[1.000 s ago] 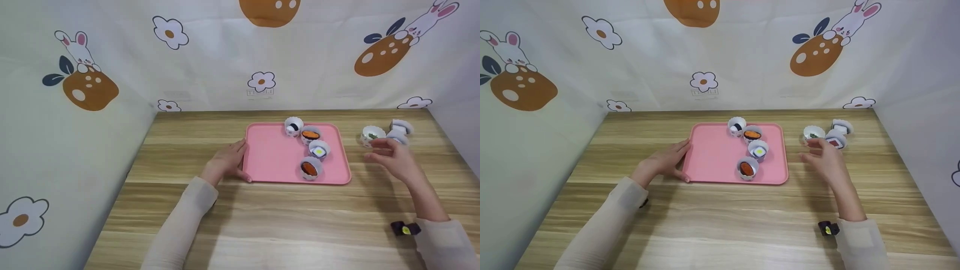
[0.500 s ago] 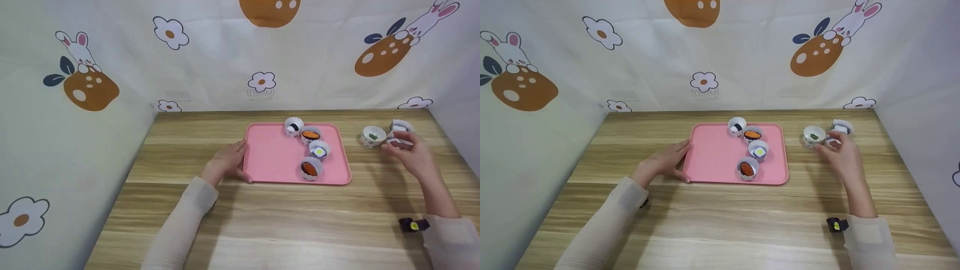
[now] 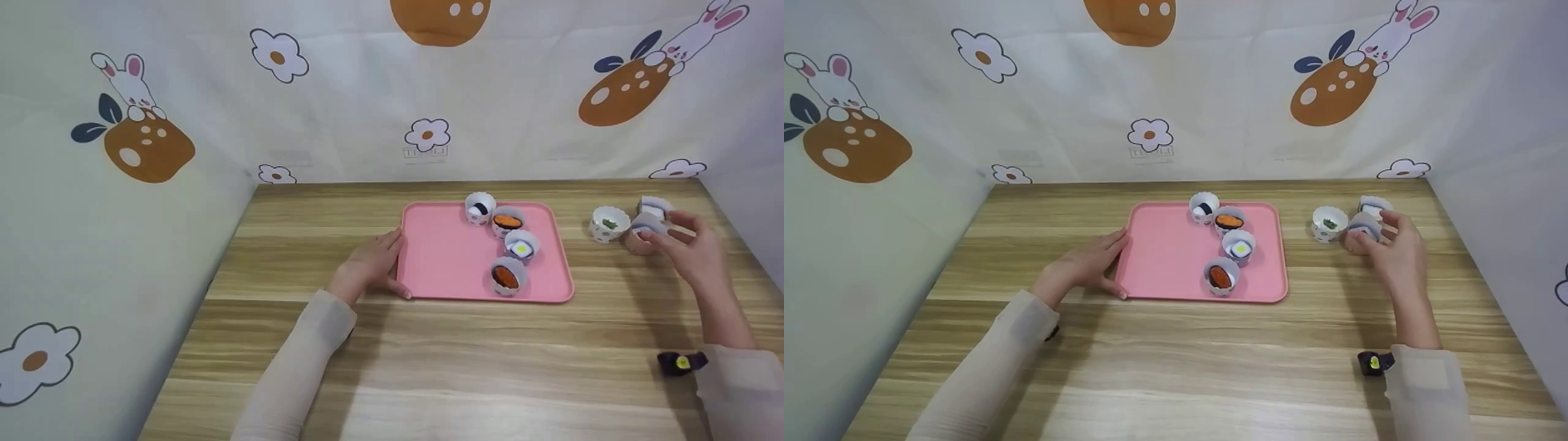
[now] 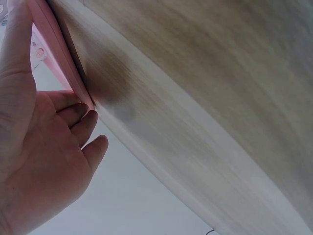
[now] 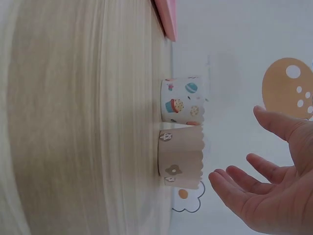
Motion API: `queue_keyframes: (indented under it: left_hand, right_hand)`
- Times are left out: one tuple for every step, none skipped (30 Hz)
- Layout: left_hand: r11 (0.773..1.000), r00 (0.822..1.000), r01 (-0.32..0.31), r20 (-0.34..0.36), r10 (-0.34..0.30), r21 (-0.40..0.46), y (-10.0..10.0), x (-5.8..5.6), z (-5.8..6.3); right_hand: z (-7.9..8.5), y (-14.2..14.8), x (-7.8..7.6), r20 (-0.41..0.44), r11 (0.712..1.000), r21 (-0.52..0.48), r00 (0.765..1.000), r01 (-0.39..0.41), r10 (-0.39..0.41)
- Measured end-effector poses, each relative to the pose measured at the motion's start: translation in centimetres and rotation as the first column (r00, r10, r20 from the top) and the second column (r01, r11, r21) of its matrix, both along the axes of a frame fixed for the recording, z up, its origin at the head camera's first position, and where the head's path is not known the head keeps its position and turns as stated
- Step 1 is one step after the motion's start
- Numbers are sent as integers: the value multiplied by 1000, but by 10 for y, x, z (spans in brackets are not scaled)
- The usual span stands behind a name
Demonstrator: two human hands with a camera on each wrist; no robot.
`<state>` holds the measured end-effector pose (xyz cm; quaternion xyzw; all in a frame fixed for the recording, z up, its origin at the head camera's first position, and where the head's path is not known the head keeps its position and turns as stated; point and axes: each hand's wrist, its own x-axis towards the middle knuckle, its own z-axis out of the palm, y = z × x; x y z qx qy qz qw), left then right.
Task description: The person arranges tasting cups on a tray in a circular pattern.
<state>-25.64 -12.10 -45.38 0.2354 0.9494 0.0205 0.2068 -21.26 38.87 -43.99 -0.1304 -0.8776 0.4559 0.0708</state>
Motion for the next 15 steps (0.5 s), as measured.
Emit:
queue_keyframes:
  left_hand:
    - [1000,1000,-2,-1,2,3,0,0,0]
    - [1000,1000,-4,-2,4,5,0,0,0]
    - [1000,1000,-6,-2,6,5,0,0,0]
    - [1000,1000,-10,1,10,12,0,1,0]
    - [1000,1000,-12,2,12,16,0,1,0]
    - [1000,1000,-15,5,15,21,0,1,0]
    - [1000,1000,-17,5,17,24,0,1,0]
    - [999,1000,-21,8,20,26,0,1,0]
    - [999,1000,-24,10,24,29,0,1,1]
    - [999,1000,-26,12,26,31,0,1,1]
    - [999,1000,-27,12,27,29,0,1,1]
    - [999,1000,-28,13,28,28,0,1,1]
    - [999,1000,-29,13,28,25,0,1,1]
    - [999,999,-28,15,28,23,1,2,1]
    - [999,1000,-26,15,25,22,1,2,1]
  right_hand:
    - [-1,1,-1,4,1000,-3,1000,5,-5]
    - [-2,2,-1,8,1000,-1,1000,10,-10]
    - [-3,3,-2,12,1000,4,1000,14,-14]
    - [-4,4,-2,14,1000,10,1000,17,-17]
    - [-4,5,-3,16,1000,18,1000,20,-20]
    - [-5,6,-3,19,1000,23,1000,20,-21]
    - [-5,7,-4,21,999,28,1000,21,-21]
    - [-5,8,-4,26,999,28,999,22,-22]
    - [-5,9,-5,30,999,26,999,24,-25]
    - [-6,11,-5,33,999,23,999,26,-27]
    - [-6,12,-5,38,999,24,999,29,-30]
    - [-7,13,-5,42,999,27,999,30,-31]
    - [-7,14,-5,46,999,32,998,32,-33]
    - [-8,15,-5,47,999,35,998,32,-34]
    - [-9,16,-6,48,999,44,998,31,-33]
